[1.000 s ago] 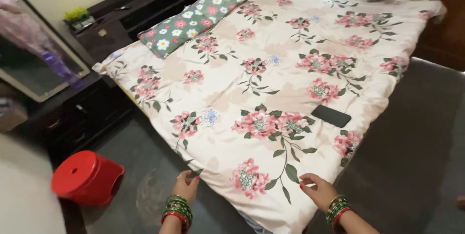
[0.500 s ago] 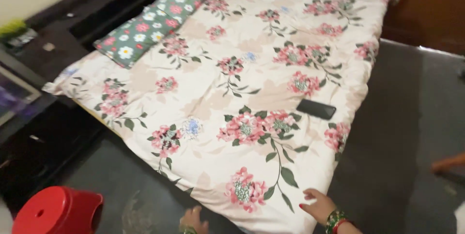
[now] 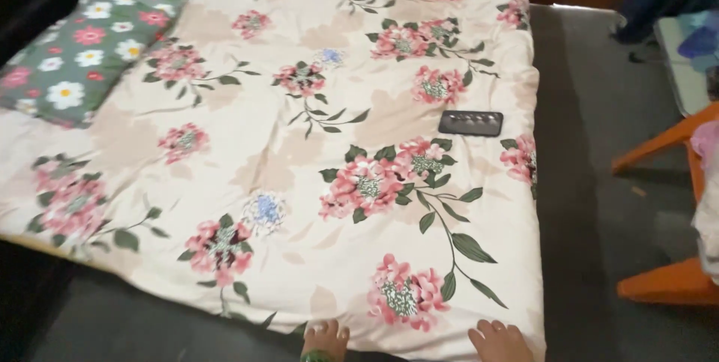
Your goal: The person spreads a floral-patterned sheet over a bed, smooths it, and tucks the edges under the mattress. A pillow with a daisy pattern is visible on the bed. The person uses both hands to adjust and secure the sheet.
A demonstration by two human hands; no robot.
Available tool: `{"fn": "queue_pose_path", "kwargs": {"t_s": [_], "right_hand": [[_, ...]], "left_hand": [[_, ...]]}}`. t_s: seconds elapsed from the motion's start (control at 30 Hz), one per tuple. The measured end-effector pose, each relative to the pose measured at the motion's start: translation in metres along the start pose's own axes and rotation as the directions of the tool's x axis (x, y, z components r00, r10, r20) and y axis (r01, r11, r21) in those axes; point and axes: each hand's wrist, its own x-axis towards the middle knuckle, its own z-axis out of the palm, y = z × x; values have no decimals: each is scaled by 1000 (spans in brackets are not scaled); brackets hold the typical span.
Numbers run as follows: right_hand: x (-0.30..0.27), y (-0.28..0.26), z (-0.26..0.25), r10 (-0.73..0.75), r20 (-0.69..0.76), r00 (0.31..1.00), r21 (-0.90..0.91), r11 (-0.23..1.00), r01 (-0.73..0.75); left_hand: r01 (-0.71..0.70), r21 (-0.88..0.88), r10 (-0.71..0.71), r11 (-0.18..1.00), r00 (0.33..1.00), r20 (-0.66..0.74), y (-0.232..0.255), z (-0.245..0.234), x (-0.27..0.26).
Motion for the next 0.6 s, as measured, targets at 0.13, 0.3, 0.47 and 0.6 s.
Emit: {"fn": "queue_pose_path", "kwargs": {"t_s": [0.13, 0.3, 0.47, 0.6], "right_hand": [[7, -4, 27, 100, 88, 991, -130, 988, -88], [29, 5, 85, 41, -322, 946, -194, 975, -108], [24, 3, 81, 165, -371, 914, -42, 980, -194], [9, -6, 68, 157, -473, 867, 32, 986, -161]], "left_hand": [[32, 82, -18, 996, 987, -160, 8, 86, 64], [110, 247, 139, 963, 581, -802, -3, 139, 123], [-79, 105, 108, 991, 948, -301, -12, 78, 117], [-200, 94, 221, 975, 876, -428, 16, 30, 67]]}}
